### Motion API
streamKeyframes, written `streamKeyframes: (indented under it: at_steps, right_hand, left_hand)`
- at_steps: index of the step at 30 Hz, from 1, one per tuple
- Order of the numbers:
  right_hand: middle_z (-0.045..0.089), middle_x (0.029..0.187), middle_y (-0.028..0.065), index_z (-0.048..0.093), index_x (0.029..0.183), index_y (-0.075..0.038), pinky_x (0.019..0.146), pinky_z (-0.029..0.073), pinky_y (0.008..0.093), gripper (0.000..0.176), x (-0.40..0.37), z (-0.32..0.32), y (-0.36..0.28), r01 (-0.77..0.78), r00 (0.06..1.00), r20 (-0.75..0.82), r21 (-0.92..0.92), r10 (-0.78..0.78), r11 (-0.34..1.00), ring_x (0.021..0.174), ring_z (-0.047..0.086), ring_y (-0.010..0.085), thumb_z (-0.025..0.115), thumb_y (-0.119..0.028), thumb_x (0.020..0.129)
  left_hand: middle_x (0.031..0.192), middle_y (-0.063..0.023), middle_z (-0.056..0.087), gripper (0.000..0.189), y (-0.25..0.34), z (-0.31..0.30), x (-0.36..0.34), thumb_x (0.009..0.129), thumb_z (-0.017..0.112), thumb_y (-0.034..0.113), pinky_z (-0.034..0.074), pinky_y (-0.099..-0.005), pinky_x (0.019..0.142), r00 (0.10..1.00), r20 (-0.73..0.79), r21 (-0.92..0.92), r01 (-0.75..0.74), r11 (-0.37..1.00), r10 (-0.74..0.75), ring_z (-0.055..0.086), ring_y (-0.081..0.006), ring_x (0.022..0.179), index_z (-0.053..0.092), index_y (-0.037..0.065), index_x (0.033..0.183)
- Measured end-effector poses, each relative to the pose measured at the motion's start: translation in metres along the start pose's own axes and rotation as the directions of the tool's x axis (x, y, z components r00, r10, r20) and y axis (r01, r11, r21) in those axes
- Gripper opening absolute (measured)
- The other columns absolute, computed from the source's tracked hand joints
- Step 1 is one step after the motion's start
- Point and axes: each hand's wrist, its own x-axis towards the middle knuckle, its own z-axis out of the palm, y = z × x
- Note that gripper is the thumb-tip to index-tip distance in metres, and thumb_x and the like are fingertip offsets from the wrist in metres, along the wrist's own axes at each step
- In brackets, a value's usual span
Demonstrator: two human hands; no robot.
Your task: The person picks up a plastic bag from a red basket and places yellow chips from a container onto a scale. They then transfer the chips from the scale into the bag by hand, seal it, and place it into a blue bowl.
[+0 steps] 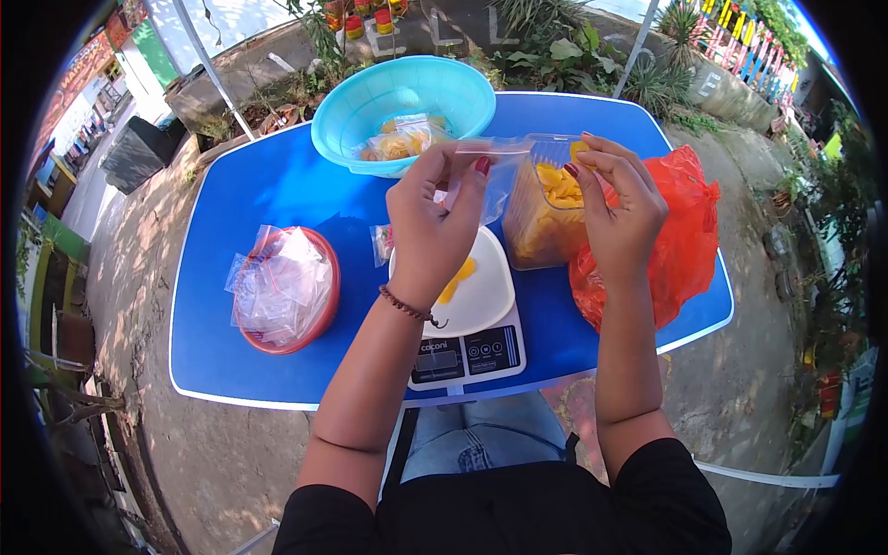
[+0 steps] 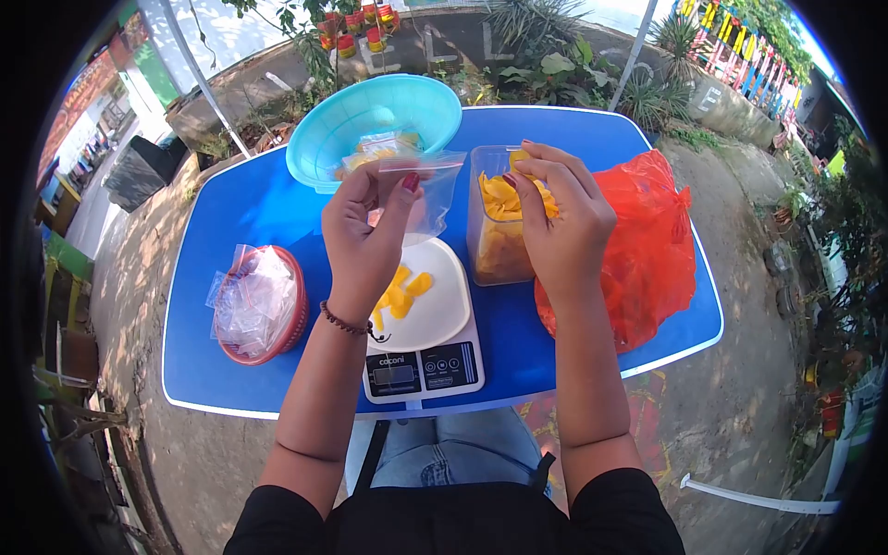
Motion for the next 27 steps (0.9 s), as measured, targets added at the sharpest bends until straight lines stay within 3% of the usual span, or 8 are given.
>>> streamKeyframes:
  at_steps: [2, 6, 9, 15, 20, 23, 27]
  right_hand:
    - [0.072, 0.101, 0.0144, 0.068, 0.091, 0.001, 0.078, 0.058, 0.0335, 0.014, 0.003, 0.007, -0.017, 0.105, 0.994, -0.026, 0.032, -0.104, 0.994, 0.092, 0.071, 0.0271, 0.073, 0.005, 0.079]
    - [0.069, 0.104, 0.0141, 0.067, 0.092, 0.002, 0.08, 0.056, 0.0356, 0.015, -0.023, 0.034, -0.051, 0.128, 0.952, 0.228, 0.307, -0.203, 0.943, 0.092, 0.068, 0.0296, 0.074, 0.002, 0.079]
    - [0.068, 0.104, 0.0127, 0.066, 0.093, 0.001, 0.08, 0.055, 0.0365, 0.015, -0.05, 0.058, -0.048, 0.044, 0.877, 0.436, 0.347, -0.202, 0.937, 0.092, 0.067, 0.0301, 0.072, 0.001, 0.08]
    - [0.068, 0.104, 0.0124, 0.066, 0.096, 0.0, 0.082, 0.055, 0.0359, 0.014, -0.079, 0.075, -0.027, -0.149, 0.838, 0.544, 0.321, -0.053, 0.935, 0.097, 0.066, 0.029, 0.07, 0.001, 0.082]
    - [0.068, 0.109, 0.0109, 0.068, 0.1, -0.002, 0.089, 0.052, 0.0381, 0.015, -0.081, 0.073, -0.026, -0.06, 0.801, 0.588, 0.274, -0.118, 0.96, 0.108, 0.062, 0.0296, 0.067, -0.001, 0.085]
    - [0.069, 0.111, 0.0089, 0.07, 0.1, -0.005, 0.097, 0.047, 0.0419, 0.015, -0.078, 0.074, -0.039, 0.014, 0.759, 0.631, 0.232, -0.162, 0.973, 0.115, 0.059, 0.0302, 0.068, -0.007, 0.086]
    - [0.068, 0.116, 0.0071, 0.072, 0.101, -0.008, 0.102, 0.042, 0.0457, 0.019, -0.081, 0.072, -0.057, 0.087, 0.711, 0.68, 0.168, -0.18, 0.982, 0.118, 0.056, 0.0294, 0.071, -0.016, 0.084]
  left_hand:
    - [0.095, -0.0082, 0.073, 0.016, -0.003, -0.015, -0.002, 0.093, 0.063, 0.005, 0.051, -0.0245, 0.078, 0.997, -0.081, -0.06, -0.024, 0.998, 0.02, 0.067, -0.0105, 0.086, 0.065, -0.003, 0.107]
    - [0.105, -0.0132, 0.072, 0.017, -0.019, -0.059, -0.017, 0.097, 0.06, 0.005, 0.052, -0.0271, 0.085, 0.987, -0.124, -0.11, 0.086, 0.99, -0.1, 0.066, -0.013, 0.095, 0.063, -0.003, 0.112]
    - [0.104, -0.0129, 0.072, 0.017, -0.038, -0.076, -0.035, 0.098, 0.06, 0.005, 0.052, -0.0273, 0.085, 0.974, -0.153, -0.148, 0.146, 0.978, -0.168, 0.066, -0.0135, 0.094, 0.063, -0.002, 0.113]
    - [0.104, -0.0116, 0.071, 0.018, -0.065, -0.083, -0.056, 0.098, 0.059, 0.005, 0.052, -0.0272, 0.085, 0.977, -0.158, -0.117, 0.126, 0.985, -0.143, 0.066, -0.0144, 0.099, 0.061, -0.003, 0.114]
    - [0.103, -0.012, 0.071, 0.017, -0.067, -0.082, -0.068, 0.098, 0.058, 0.003, 0.052, -0.0268, 0.086, 0.987, -0.155, 0.037, 0.058, 0.998, -0.052, 0.067, -0.0142, 0.098, 0.061, -0.004, 0.113]
    - [0.095, -0.0129, 0.073, 0.014, -0.06, -0.08, -0.068, 0.094, 0.061, 0.001, 0.054, -0.0259, 0.079, 0.983, -0.185, 0.105, 0.011, 0.994, 0.008, 0.07, -0.0142, 0.087, 0.065, -0.004, 0.107]
    - [0.094, -0.0127, 0.074, 0.014, -0.061, -0.08, -0.069, 0.093, 0.061, 0.0, 0.055, -0.0261, 0.077, 0.98, -0.193, 0.15, -0.025, 0.988, 0.054, 0.071, -0.0149, 0.086, 0.065, -0.004, 0.106]
